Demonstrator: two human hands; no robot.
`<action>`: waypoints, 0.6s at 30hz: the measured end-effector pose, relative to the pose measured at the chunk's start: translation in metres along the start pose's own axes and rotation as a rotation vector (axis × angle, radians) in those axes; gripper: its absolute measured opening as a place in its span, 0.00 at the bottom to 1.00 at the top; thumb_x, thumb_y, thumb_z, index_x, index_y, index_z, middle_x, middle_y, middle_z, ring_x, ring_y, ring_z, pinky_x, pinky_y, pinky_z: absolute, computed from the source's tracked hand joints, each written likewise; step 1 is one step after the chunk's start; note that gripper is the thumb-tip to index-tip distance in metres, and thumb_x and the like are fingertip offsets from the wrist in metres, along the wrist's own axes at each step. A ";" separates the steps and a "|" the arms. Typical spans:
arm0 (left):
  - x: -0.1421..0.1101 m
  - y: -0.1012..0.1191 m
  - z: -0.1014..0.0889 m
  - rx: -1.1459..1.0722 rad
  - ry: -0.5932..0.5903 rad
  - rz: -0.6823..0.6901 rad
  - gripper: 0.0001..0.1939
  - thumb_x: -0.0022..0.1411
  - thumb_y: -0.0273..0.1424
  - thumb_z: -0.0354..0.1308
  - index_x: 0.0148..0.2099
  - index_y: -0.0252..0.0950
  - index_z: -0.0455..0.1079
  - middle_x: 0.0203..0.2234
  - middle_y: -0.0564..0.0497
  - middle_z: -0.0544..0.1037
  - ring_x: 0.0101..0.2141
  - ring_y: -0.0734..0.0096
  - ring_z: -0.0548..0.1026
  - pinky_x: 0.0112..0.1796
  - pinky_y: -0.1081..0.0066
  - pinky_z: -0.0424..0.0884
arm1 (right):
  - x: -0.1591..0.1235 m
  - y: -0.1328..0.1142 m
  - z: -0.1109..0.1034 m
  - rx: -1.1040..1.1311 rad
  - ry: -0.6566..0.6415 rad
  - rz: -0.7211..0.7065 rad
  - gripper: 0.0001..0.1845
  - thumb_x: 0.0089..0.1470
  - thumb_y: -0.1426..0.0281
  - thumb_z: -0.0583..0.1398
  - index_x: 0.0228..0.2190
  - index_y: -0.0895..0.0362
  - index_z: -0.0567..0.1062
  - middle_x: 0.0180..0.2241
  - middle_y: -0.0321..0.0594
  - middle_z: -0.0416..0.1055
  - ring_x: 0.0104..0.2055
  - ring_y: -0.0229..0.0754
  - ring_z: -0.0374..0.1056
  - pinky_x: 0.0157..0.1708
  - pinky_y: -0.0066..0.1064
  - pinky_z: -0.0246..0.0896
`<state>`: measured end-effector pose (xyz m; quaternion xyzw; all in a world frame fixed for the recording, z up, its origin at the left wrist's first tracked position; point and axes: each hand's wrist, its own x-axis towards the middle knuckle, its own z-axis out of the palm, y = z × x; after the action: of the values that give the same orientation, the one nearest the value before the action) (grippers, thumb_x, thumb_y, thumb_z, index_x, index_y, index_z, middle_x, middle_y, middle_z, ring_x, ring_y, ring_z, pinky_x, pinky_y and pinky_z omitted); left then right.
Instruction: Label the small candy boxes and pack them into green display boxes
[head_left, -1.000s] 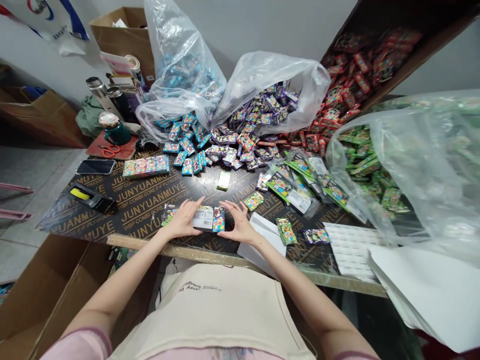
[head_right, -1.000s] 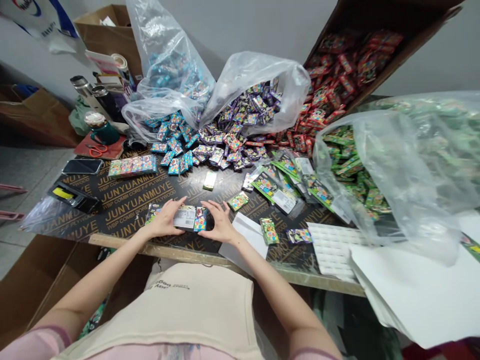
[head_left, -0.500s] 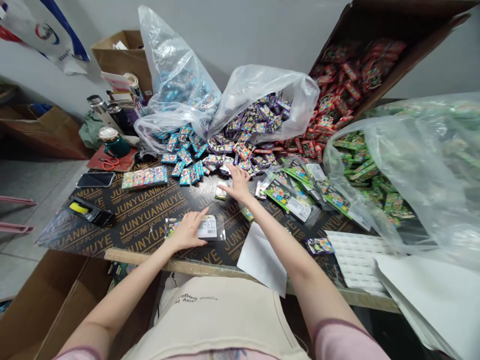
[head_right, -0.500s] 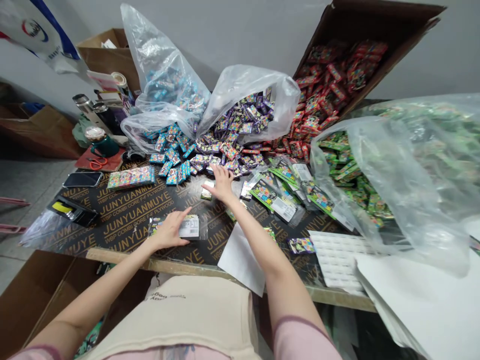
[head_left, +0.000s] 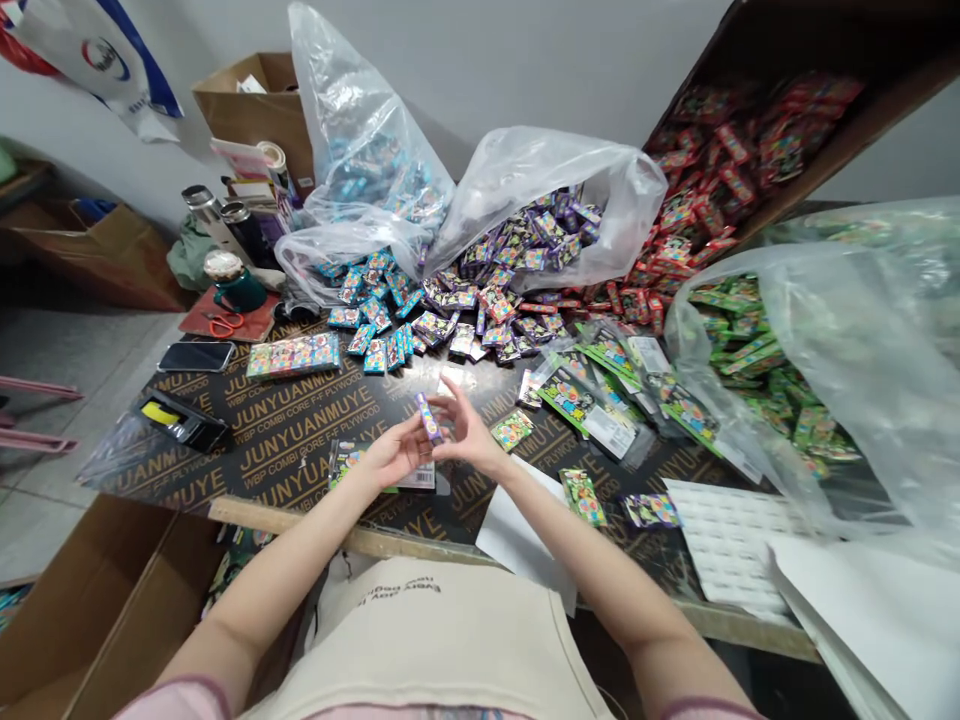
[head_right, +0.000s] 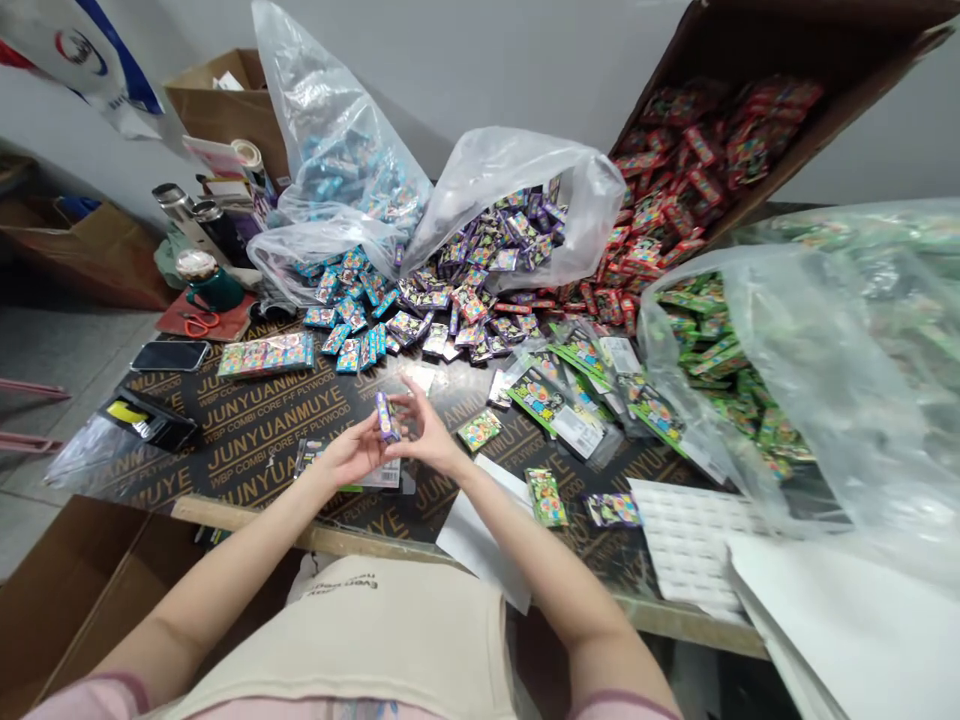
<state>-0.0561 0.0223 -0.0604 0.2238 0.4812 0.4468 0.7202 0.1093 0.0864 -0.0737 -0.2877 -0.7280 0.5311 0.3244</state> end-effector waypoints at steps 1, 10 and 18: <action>0.003 0.000 0.005 -0.050 -0.006 -0.052 0.27 0.44 0.47 0.69 0.40 0.31 0.74 0.31 0.44 0.79 0.31 0.66 0.77 0.35 0.67 0.73 | -0.013 -0.005 0.005 -0.020 0.022 0.001 0.60 0.42 0.47 0.65 0.65 0.50 0.39 0.58 0.49 0.60 0.58 0.50 0.60 0.54 0.42 0.56; -0.008 -0.016 -0.007 0.798 0.057 0.272 0.38 0.41 0.47 0.70 0.52 0.33 0.70 0.39 0.42 0.78 0.40 0.56 0.75 0.43 0.59 0.69 | -0.053 -0.015 -0.021 -0.561 0.041 -0.053 0.45 0.40 0.62 0.67 0.59 0.50 0.59 0.51 0.46 0.65 0.54 0.56 0.61 0.55 0.51 0.52; -0.019 -0.023 -0.044 1.614 -0.047 0.506 0.60 0.42 0.35 0.69 0.70 0.42 0.38 0.51 0.42 0.68 0.50 0.49 0.66 0.50 0.54 0.61 | -0.075 0.017 -0.002 -0.646 -0.001 0.016 0.47 0.41 0.61 0.70 0.60 0.52 0.60 0.50 0.50 0.61 0.52 0.56 0.61 0.53 0.51 0.59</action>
<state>-0.0879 -0.0103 -0.0874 0.7798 0.5728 0.1093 0.2278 0.1585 0.0350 -0.1026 -0.3810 -0.8568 0.2754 0.2117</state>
